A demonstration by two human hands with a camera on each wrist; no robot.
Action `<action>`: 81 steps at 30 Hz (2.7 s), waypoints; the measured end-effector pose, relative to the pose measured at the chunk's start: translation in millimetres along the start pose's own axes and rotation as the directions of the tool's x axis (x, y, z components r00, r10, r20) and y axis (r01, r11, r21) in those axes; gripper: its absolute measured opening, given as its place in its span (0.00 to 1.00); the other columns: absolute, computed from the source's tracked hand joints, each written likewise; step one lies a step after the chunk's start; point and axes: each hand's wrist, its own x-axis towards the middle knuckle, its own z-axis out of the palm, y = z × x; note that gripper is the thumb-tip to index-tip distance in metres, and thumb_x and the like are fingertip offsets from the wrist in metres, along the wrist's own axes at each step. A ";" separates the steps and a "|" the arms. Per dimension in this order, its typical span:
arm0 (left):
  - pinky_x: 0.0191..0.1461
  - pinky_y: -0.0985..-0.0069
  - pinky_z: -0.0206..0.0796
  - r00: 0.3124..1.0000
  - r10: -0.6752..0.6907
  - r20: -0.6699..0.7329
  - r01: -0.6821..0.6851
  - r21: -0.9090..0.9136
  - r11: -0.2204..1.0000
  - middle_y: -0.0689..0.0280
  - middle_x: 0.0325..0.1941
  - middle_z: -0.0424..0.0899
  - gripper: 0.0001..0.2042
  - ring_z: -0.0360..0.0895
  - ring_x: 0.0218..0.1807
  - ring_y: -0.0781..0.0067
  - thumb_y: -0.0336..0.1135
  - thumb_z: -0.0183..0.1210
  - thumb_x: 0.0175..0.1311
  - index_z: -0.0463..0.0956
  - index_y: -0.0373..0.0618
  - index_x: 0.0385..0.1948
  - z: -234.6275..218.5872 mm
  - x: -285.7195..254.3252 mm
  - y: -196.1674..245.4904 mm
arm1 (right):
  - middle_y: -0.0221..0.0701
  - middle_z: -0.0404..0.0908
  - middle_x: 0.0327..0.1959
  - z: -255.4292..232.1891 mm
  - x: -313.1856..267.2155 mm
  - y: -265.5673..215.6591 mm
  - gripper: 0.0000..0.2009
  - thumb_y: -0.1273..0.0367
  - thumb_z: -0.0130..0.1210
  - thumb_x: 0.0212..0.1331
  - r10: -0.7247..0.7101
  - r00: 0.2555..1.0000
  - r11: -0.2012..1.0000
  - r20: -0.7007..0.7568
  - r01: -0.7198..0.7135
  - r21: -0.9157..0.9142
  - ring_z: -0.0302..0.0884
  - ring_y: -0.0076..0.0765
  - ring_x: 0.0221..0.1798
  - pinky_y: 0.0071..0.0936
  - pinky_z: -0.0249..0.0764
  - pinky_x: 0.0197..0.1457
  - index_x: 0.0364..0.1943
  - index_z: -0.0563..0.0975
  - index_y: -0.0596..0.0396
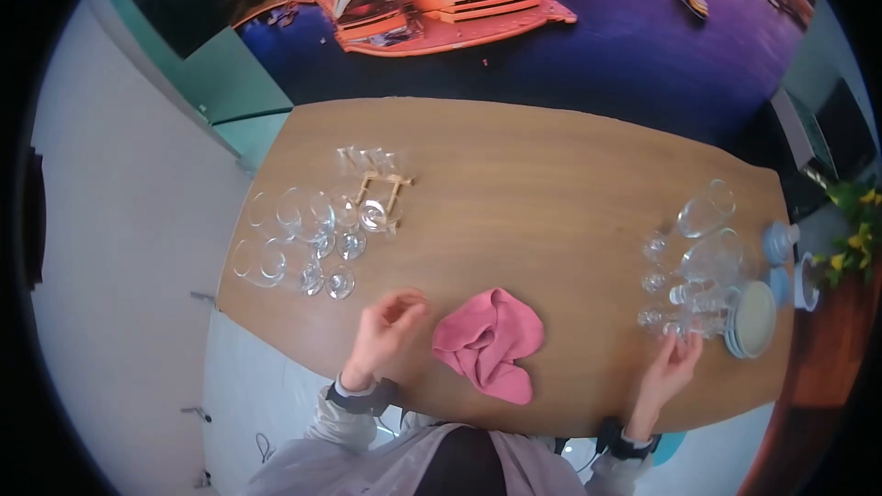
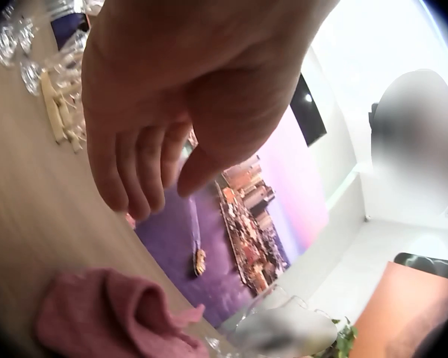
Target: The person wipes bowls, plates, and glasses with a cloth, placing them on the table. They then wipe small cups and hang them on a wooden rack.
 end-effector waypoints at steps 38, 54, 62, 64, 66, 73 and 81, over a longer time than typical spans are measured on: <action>0.29 0.78 0.66 0.971 0.131 -0.202 -0.047 0.374 0.926 0.68 0.22 0.82 0.09 0.74 0.25 0.83 0.32 0.62 0.70 0.83 0.34 0.36 -11.5 -6.4 -1.7 | 0.39 0.84 0.31 89.2 -94.3 -90.3 0.08 0.71 0.63 0.64 -0.084 0.644 0.996 0.761 0.027 0.087 0.85 0.40 0.32 0.32 0.80 0.36 0.44 0.84 0.56; 0.30 0.55 0.70 0.896 0.091 0.435 -0.303 0.448 0.841 0.50 0.20 0.80 0.10 0.80 0.25 0.42 0.35 0.61 0.66 0.79 0.37 0.30 60.0 -1.9 50.6 | 0.28 0.84 0.36 125.7 -65.2 -82.7 0.07 0.66 0.63 0.56 -0.783 0.147 0.382 0.604 0.880 0.282 0.82 0.28 0.34 0.25 0.76 0.30 0.37 0.84 0.50; 0.24 0.68 0.68 0.838 0.110 0.534 -0.388 0.443 0.808 0.59 0.17 0.80 0.10 0.79 0.18 0.65 0.34 0.61 0.69 0.81 0.38 0.29 64.4 2.2 46.0 | 0.32 0.80 0.25 138.6 -27.6 -89.7 0.07 0.68 0.60 0.62 -0.663 0.533 0.738 0.526 0.584 0.339 0.78 0.39 0.28 0.32 0.72 0.32 0.29 0.82 0.56; 0.24 0.70 0.66 0.817 0.088 0.570 -0.353 0.374 0.858 0.60 0.17 0.80 0.10 0.77 0.18 0.70 0.34 0.61 0.70 0.81 0.38 0.28 64.3 -1.0 50.4 | 0.37 0.78 0.25 134.8 -15.8 -78.9 0.11 0.67 0.58 0.66 -0.335 0.579 0.930 0.744 0.074 0.361 0.76 0.32 0.27 0.29 0.70 0.32 0.30 0.82 0.59; 0.24 0.71 0.65 0.820 0.047 0.570 -0.305 0.365 0.880 0.62 0.17 0.79 0.11 0.75 0.18 0.73 0.34 0.61 0.70 0.81 0.38 0.27 66.8 -4.1 57.8 | 0.33 0.79 0.24 136.3 -12.3 -61.1 0.13 0.66 0.56 0.70 -0.178 0.529 0.962 0.830 -0.085 0.261 0.73 0.23 0.29 0.26 0.67 0.32 0.31 0.83 0.61; 0.27 0.75 0.63 0.802 -0.081 0.592 -0.117 0.289 0.950 0.69 0.19 0.77 0.12 0.71 0.22 0.81 0.35 0.58 0.74 0.80 0.38 0.31 66.5 4.9 44.5 | 0.25 0.83 0.33 127.8 -17.4 -69.0 0.17 0.59 0.50 0.74 0.354 0.393 0.420 0.849 -0.878 0.231 0.77 0.21 0.35 0.22 0.72 0.38 0.40 0.82 0.58; 0.30 0.73 0.67 0.848 -0.070 0.525 -0.102 0.291 0.951 0.65 0.22 0.82 0.10 0.77 0.26 0.79 0.35 0.56 0.74 0.82 0.37 0.36 86.0 10.6 61.7 | 0.24 0.80 0.42 112.0 -71.0 -62.1 0.11 0.62 0.51 0.75 0.210 0.671 0.719 0.711 -0.599 0.353 0.80 0.23 0.44 0.25 0.80 0.45 0.50 0.77 0.52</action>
